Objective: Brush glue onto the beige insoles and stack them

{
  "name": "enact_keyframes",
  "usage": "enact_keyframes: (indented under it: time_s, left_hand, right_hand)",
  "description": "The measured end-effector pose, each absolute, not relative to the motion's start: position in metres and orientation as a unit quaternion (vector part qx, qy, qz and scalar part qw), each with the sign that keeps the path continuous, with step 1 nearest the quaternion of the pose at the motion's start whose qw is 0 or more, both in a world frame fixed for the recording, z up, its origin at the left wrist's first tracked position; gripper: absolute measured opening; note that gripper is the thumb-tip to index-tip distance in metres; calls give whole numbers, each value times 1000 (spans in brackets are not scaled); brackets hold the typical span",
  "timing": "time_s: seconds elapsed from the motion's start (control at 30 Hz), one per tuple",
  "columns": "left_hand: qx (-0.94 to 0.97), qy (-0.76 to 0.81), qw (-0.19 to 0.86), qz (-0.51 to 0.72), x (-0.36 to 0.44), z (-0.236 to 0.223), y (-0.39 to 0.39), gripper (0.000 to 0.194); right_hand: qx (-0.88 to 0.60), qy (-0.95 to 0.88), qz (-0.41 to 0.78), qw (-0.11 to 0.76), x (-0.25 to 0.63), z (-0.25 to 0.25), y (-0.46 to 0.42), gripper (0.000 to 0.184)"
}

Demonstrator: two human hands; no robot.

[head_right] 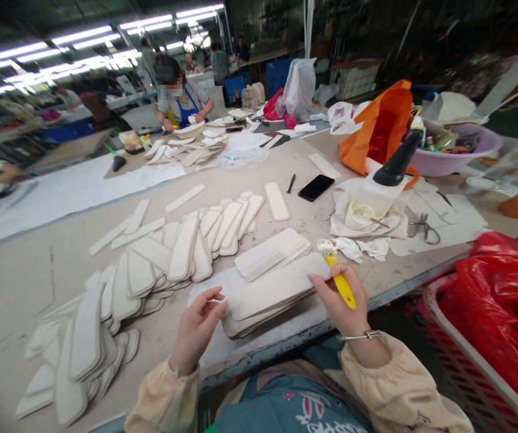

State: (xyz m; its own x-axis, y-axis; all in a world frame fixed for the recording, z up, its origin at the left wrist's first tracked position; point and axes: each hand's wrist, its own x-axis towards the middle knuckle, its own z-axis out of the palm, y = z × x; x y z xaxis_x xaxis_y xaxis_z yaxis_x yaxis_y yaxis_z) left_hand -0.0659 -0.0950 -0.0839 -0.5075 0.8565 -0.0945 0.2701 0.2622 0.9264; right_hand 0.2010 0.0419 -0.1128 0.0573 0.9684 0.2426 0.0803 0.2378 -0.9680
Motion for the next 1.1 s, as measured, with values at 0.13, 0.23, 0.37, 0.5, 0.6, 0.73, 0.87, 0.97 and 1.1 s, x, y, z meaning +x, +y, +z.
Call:
enact_keyframes:
  time_s: [0.13,0.23,0.37,0.5,0.6,0.73,0.87,0.97,1.1]
  left_hand:
    - [410,767,238,433,-85,-92,-113,28]
    - [457,755,205,424,-90,-95,-126,21]
    - [551,718,138,402,-83,-97,-137,18]
    - [611,687,91,382,-74,-100,-140,26]
    - [642,668,77,369,-71,-103,-140,33]
    - [669,654,73,345,-71,-105,-139,34]
    - [682,649,68,331,-70,-106,-139,33]
    - [688,648,57,322,-69,-106,-138,35]
    - [701,646,47,299,-68,-106,-136,37]
  right_hand:
    - [-489,-576,412,509,199,-117,43,37]
    - [-494,-578,411,503,197,-117,44,36]
    - [-510,-594,376,496,195,-115,47,35]
    - [-513,-605,369,485,197,-117,47,37]
    - [-513,-611,367,477,197,-120,47,37]
    - [-516,-613,373,467,197,-122,46,36]
    - [-522,-626,351,461,197,-120,45,37]
    - [-519,-641,328,461,197,-121,46,38]
    - [-529,-650,302,455,198,-123,46,37]
